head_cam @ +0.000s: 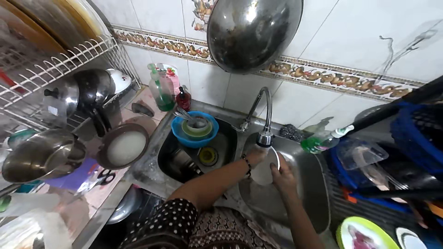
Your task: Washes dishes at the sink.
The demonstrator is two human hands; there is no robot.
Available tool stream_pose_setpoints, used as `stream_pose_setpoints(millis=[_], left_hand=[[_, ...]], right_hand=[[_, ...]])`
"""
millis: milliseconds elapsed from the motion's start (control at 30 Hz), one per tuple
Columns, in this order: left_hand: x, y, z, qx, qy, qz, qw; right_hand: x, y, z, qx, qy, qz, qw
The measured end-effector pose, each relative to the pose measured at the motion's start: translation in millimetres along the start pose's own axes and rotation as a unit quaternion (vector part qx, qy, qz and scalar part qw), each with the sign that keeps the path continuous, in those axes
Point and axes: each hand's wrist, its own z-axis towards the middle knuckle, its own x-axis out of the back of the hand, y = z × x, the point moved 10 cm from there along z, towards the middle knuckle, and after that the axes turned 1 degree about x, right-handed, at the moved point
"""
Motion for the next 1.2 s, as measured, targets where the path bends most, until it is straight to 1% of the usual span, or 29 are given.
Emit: stream_pose_setpoints(millis=[67,100,167,200,233,300,333,400,467,533,600,667,733,800,867,900,967,1033,1133,1200], left_hand=[[2.7,-11.2,10.7,0.028,-0.004,-0.130,0.991],[3.9,-13.9,14.6,0.034,0.000,-0.179,0.983],[5.1,-13.4,16.0,0.040,0.000,-0.240,0.970],[5.9,-12.0,14.3,0.040,-0.002,-0.255,0.966],[7.4,-12.4,13.4,0.038,0.000,-0.266,0.963],[10.5,-16.5,16.1,0.027,0.016,-0.269,0.963],[12.3,-20.6,18.9,0.024,0.027,-0.262,0.964],[17.4,-26.9,19.4,0.023,0.044,-0.230,0.972],[21.9,-25.9,13.2,-0.006,0.054,-0.190,0.980],[22.0,-22.4,4.0,-0.042,0.048,-0.153,0.986],[18.2,-22.7,-2.2,-0.058,0.036,-0.139,0.988],[16.8,-25.5,-2.3,-0.073,0.036,-0.119,0.990],[18.7,-24.9,-4.4,-0.083,0.038,-0.066,0.994],[22.0,-20.0,-8.7,-0.095,0.037,0.000,0.995],[26.0,-16.2,-9.9,-0.111,0.038,0.042,0.992],[28.6,-15.6,-9.2,-0.119,0.040,0.050,0.991],[35.3,-15.7,-4.3,-0.137,0.053,0.051,0.988],[42.8,-17.8,3.2,-0.140,0.060,0.023,0.988],[52.3,-24.4,20.4,-0.143,0.077,-0.031,0.986],[55.5,-31.3,29.3,-0.120,0.091,-0.046,0.987]], right_hand=[[-2.4,-13.8,-5.4,0.003,0.006,-0.036,0.999],[-4.4,-19.8,-8.2,0.018,0.018,-0.049,0.998],[-11.2,-27.1,-11.5,0.088,0.065,-0.050,0.993],[-15.2,-30.1,-12.9,0.109,0.076,-0.052,0.990],[-19.3,-33.0,-14.3,0.113,0.073,-0.060,0.989],[-25.3,-36.2,-17.4,0.114,0.056,-0.080,0.989],[-27.9,-36.3,-18.7,0.130,0.050,-0.076,0.987],[-33.9,-36.4,-23.1,0.205,0.056,-0.059,0.976],[-40.2,-39.4,-27.5,0.271,0.072,-0.076,0.957],[-46.8,-41.1,-25.5,0.283,0.067,-0.098,0.952],[-51.7,-42.7,-15.7,0.252,0.040,-0.100,0.962],[-54.0,-44.4,-1.4,0.192,-0.003,-0.094,0.977],[-54.1,-43.1,14.6,0.126,-0.030,-0.103,0.986],[-56.9,-33.9,31.3,0.034,-0.103,-0.125,0.986],[-54.5,-27.1,42.7,-0.007,-0.141,-0.106,0.984],[-50.3,-24.8,45.3,-0.029,-0.147,-0.074,0.986],[-40.2,-13.8,51.6,-0.057,-0.127,0.015,0.990],[-32.9,4.0,57.0,-0.081,-0.116,0.095,0.985],[-19.4,24.8,58.3,-0.088,-0.107,0.167,0.976],[-10.8,22.5,53.0,-0.074,-0.106,0.201,0.971]])
